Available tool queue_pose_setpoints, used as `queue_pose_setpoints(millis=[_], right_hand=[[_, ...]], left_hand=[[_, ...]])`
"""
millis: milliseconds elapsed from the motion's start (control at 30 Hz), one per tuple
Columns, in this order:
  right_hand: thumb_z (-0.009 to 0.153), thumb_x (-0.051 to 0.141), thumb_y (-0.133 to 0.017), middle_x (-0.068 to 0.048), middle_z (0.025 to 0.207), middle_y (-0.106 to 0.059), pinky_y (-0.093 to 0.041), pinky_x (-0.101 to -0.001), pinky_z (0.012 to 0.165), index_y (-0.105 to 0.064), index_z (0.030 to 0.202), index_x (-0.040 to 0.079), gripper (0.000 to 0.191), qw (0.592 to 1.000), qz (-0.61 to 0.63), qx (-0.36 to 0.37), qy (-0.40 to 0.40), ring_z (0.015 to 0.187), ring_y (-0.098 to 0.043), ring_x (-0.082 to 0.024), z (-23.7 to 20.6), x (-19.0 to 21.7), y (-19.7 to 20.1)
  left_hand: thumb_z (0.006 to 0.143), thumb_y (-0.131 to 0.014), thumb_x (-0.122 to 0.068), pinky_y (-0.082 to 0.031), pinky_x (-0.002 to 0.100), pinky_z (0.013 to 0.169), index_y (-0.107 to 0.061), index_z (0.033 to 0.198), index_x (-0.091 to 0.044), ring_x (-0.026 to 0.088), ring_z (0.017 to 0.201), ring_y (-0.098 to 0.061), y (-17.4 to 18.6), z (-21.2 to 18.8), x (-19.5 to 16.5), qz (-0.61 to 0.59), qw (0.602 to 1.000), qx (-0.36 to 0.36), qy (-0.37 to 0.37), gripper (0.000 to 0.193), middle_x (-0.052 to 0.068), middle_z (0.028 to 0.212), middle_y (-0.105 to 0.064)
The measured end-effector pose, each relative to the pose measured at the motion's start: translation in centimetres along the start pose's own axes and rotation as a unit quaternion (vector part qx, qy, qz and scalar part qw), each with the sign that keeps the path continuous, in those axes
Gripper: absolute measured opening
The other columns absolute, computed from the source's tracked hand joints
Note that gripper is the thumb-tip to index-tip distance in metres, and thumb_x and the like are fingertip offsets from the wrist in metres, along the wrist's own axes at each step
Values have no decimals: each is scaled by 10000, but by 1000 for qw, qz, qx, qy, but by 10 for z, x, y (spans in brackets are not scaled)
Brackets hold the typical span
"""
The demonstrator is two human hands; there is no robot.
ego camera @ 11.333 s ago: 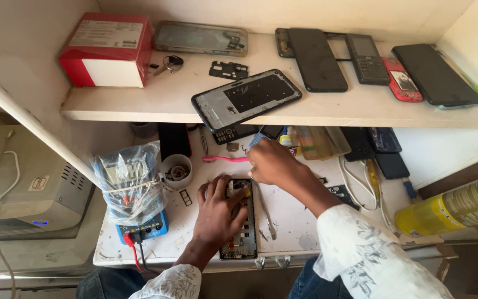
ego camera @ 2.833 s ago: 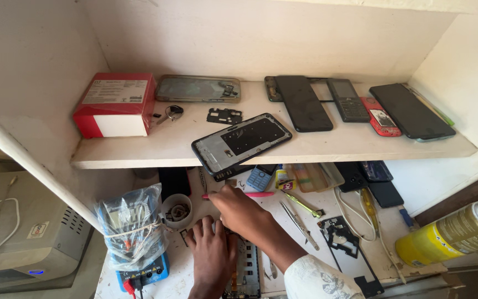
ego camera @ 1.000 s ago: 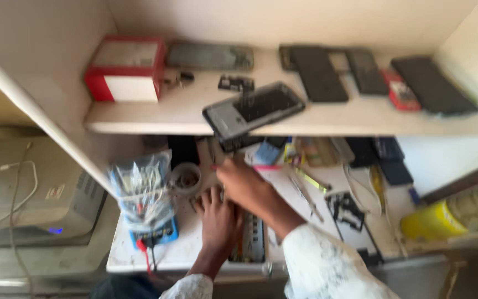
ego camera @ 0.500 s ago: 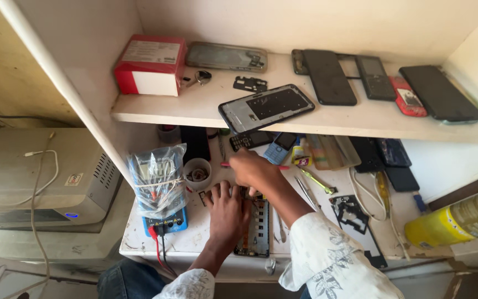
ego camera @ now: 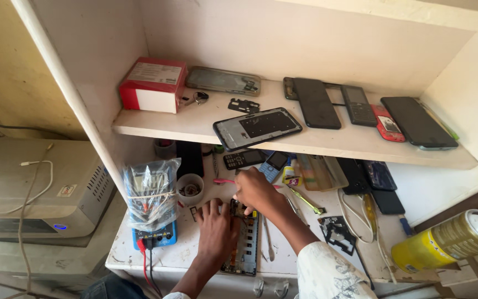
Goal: The person repairs a disassembled smartphone at a workbench, using tweezers and a screwdriver to work on the internal board and components while the phone is connected to a multimeter. They reposition the phone chassis, pick up small parts, and handle tools to probe and adjust the internals.
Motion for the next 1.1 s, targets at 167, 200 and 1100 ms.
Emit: queue_pose_setpoints(millis=[167,200,1100], right_hand=[[840,-22,-675,-264,800,-724,-635,-345,514,-670,856,-119,99,999,-1,-16,30,586,-765,-328,-1,-3,4],[830,-20,-682,-261,792,-725,-636,-350,509,-669,846,-124,105,1000,10,-8,15,587,-761,-326,-1,-2,4],[925,29,-656,-150,665,-641,-547,-355,468,-527,802,-34,189,993,29,22,113,537,-714,-193,-20,-18,3]], left_hand=[[829,-651,-174,-315,560,1047,-660,991,-10,343,1080,-534,5,-3,-1,-36,998,-38,-39,231,161,1042,-595],[828,-658,-171,-324,547,1046,-671,937,-15,342,1076,-537,6,-5,-2,-36,997,-46,-43,191,156,1022,-601],[858,-636,-234,-379,511,892,-566,908,-42,327,941,-594,-4,3,4,-34,999,9,10,211,148,932,-612]])
Point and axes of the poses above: each hand's wrist, its own z-axis towards the middle knuckle, its own y-axis out of the back of the hand, x = y × z, the point moved 2 cm from there along z, towards the middle knuckle
